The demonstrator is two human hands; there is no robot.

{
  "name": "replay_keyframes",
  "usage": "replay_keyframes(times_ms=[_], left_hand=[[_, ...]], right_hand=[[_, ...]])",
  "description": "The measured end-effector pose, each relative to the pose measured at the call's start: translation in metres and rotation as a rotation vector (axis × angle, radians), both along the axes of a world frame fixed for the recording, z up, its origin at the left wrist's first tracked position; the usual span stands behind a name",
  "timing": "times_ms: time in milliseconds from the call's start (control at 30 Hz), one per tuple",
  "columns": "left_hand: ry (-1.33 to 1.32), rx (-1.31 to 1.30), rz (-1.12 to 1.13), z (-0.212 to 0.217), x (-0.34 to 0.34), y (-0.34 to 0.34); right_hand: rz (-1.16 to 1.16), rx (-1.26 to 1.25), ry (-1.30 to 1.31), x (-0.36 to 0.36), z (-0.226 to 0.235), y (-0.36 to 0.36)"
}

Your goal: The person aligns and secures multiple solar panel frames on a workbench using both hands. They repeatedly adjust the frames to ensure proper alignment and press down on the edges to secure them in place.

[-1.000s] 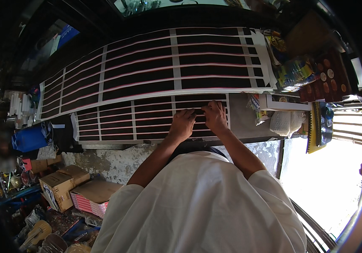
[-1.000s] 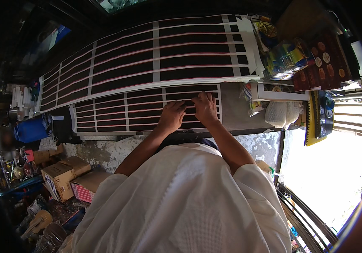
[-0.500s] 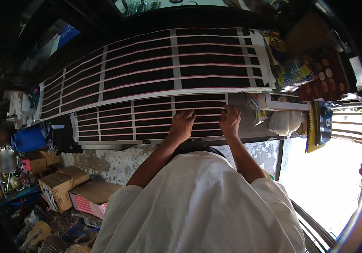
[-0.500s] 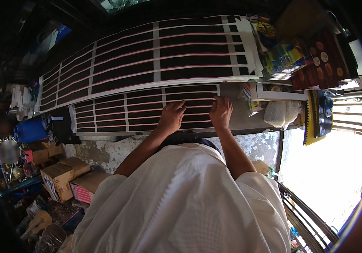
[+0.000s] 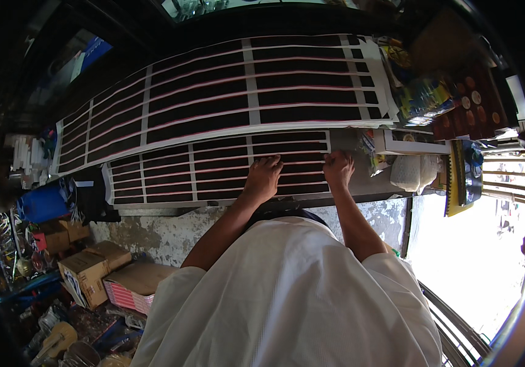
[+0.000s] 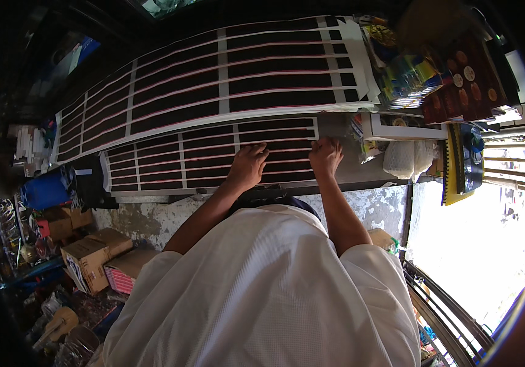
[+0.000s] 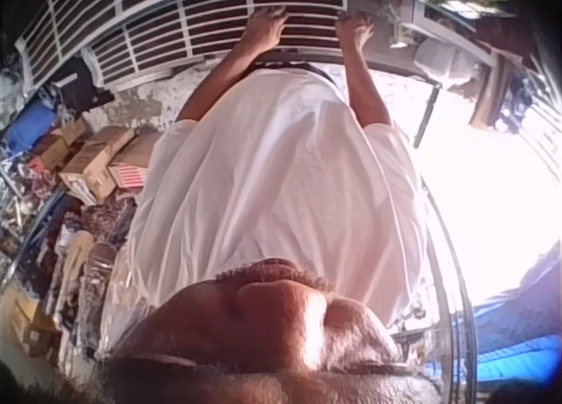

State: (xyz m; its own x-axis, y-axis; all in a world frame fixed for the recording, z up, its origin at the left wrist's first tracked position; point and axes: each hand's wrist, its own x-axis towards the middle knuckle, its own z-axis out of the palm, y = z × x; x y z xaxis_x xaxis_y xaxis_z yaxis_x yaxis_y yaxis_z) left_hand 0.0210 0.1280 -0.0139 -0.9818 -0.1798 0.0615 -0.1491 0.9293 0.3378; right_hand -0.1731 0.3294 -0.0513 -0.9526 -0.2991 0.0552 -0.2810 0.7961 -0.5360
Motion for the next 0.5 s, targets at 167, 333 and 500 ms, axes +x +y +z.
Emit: replay_keyframes(times_ms=[167,333,500], left_hand=[[0.029,0.000,-0.005,0.0020,-0.0010,-0.0001],[0.023,0.008,-0.008,0.0014,-0.0017,-0.0013],[-0.008,0.003,-0.014,0.0013,-0.0021,-0.0013]], right_hand=[[0.009,0.012,0.007,-0.0012,0.0005,-0.0001],[0.042,-0.058,0.041,0.0016,0.0057,0.0041],[0.030,-0.020,0.013,0.0061,0.0070,0.0024]])
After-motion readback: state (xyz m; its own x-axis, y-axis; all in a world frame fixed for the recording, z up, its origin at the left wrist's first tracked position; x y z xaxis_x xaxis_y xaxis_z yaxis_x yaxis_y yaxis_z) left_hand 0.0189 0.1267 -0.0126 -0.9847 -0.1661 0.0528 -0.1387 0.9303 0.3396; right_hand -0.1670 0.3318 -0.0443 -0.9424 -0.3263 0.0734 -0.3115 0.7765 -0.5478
